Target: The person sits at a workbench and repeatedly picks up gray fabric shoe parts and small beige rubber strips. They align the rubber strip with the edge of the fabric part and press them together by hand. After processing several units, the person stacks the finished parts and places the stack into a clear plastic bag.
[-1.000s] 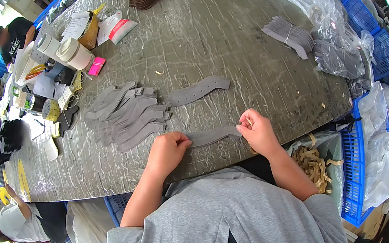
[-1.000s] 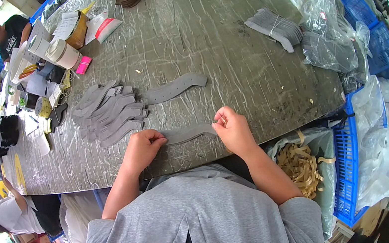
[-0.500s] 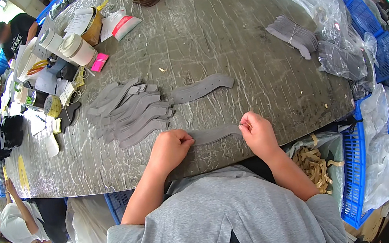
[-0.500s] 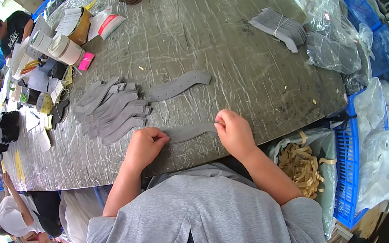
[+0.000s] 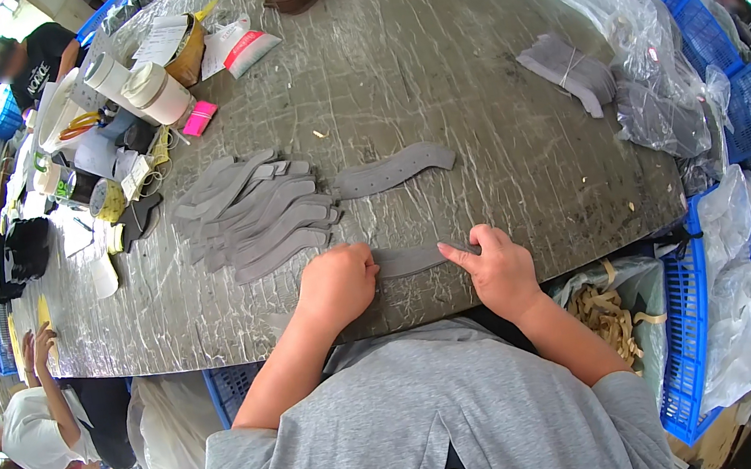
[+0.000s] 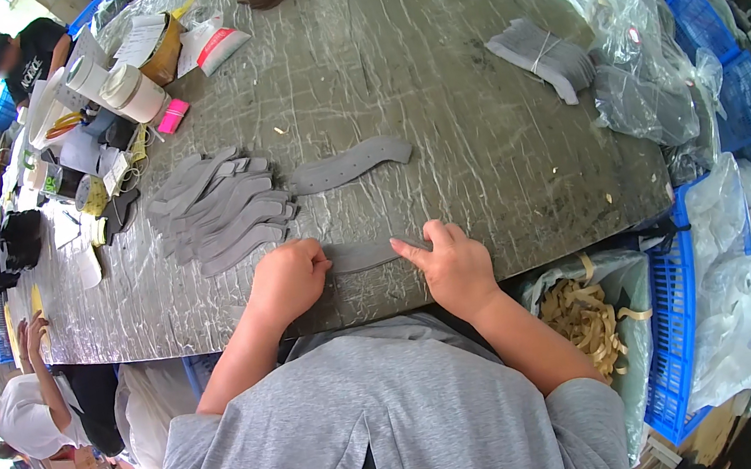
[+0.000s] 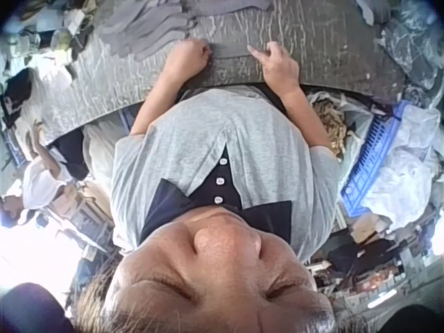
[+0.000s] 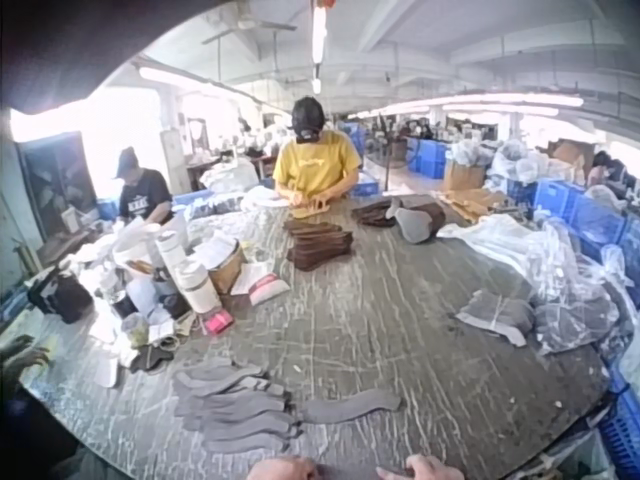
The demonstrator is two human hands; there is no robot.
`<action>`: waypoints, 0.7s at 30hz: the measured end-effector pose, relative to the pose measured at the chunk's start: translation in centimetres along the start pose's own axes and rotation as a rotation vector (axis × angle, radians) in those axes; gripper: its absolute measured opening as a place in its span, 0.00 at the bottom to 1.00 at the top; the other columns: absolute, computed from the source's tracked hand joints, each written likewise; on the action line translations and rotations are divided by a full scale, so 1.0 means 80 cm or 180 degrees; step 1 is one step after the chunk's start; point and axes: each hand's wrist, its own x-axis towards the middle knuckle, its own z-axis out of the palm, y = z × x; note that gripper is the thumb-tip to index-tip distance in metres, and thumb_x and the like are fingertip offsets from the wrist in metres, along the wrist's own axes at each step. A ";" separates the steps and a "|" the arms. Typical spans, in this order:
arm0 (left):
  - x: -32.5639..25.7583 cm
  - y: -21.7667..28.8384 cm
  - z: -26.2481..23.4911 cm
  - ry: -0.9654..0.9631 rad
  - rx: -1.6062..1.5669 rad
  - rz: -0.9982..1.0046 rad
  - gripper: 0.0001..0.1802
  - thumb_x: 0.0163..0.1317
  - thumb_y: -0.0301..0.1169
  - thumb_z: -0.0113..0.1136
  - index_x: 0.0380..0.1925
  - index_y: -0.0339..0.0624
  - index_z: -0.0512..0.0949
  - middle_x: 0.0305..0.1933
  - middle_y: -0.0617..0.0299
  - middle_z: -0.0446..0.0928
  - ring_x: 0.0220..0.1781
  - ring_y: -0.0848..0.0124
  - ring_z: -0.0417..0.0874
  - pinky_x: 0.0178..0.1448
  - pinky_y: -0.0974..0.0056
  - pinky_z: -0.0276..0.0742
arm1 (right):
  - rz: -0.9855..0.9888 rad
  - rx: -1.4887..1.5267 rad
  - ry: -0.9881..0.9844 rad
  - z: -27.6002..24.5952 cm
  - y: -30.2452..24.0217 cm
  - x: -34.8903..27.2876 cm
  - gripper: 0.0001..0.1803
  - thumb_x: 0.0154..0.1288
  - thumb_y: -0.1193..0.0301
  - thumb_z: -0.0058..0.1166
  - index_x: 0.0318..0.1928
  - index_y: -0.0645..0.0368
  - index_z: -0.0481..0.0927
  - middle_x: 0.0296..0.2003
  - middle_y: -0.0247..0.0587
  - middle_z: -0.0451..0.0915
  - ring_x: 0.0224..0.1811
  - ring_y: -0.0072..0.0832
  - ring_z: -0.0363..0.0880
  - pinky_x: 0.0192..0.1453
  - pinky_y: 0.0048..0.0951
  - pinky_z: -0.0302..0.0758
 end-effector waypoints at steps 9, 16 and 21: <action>-0.035 -0.079 -0.076 0.0493 -0.1440 -0.1030 0.08 0.52 0.26 0.71 0.31 0.36 0.83 0.28 0.56 0.80 0.28 0.66 0.77 0.35 0.63 0.74 | 0.0984 0.1731 0.0658 -0.006 0.029 -0.005 0.08 0.62 0.79 0.58 0.43 0.61 0.82 0.36 0.42 0.72 0.29 0.34 0.75 0.34 0.31 0.72; -0.042 -0.101 -0.097 0.1428 0.0500 -0.0953 0.36 0.50 0.38 0.76 0.58 0.40 0.70 0.49 0.48 0.79 0.50 0.49 0.81 0.49 0.50 0.78 | 0.0789 0.2345 0.0256 -0.019 -0.017 0.032 0.06 0.61 0.78 0.60 0.40 0.63 0.83 0.35 0.43 0.77 0.29 0.32 0.78 0.34 0.29 0.74; -0.039 0.029 -0.063 0.0477 -0.0108 0.0833 0.50 0.50 0.60 0.66 0.66 0.42 0.63 0.55 0.47 0.72 0.46 0.50 0.83 0.42 0.52 0.81 | 0.0457 0.3251 -0.0279 -0.024 -0.079 0.068 0.06 0.61 0.78 0.62 0.38 0.66 0.84 0.32 0.45 0.82 0.31 0.31 0.82 0.35 0.28 0.75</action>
